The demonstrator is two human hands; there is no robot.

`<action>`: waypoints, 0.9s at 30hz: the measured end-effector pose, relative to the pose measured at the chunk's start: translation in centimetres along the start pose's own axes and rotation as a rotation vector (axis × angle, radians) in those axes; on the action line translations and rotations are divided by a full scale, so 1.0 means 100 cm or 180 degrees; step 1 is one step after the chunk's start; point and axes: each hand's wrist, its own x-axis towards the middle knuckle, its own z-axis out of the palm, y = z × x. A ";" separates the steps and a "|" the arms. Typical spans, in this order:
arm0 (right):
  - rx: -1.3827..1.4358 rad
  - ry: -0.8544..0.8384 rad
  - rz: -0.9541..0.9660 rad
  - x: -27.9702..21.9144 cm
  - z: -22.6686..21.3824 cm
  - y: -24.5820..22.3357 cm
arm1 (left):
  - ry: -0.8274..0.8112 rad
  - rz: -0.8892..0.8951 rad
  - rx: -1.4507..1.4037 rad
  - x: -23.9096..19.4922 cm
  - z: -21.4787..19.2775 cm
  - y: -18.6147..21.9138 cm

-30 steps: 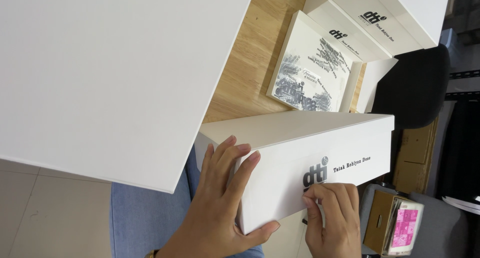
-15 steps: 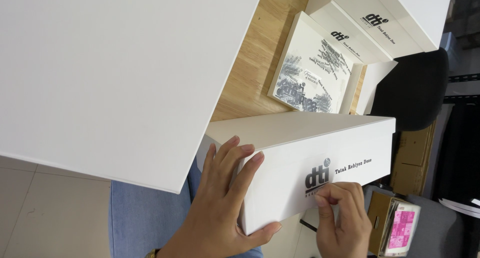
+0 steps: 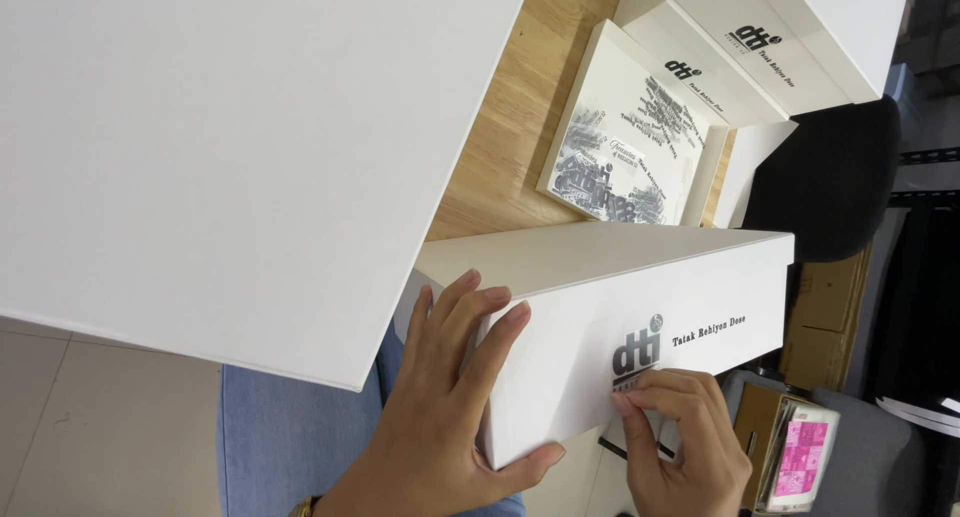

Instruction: Applying small adhesive labels to the sides of white cardboard box lids

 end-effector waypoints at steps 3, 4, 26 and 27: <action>-0.0028 0.0192 -0.0119 -0.002 0.007 -0.003 | 0.0018 0.0013 0.0036 0.000 0.001 0.000; -0.0267 0.0284 -0.0158 -0.004 0.009 0.000 | 0.0012 0.0009 0.0082 0.000 0.002 -0.001; -0.0102 -0.0185 -0.0014 0.005 -0.007 -0.004 | 0.0101 0.0023 0.0090 0.001 0.002 0.000; -0.0104 -0.0190 -0.0017 0.004 -0.007 -0.005 | 0.0105 0.0019 0.0086 0.001 0.002 -0.001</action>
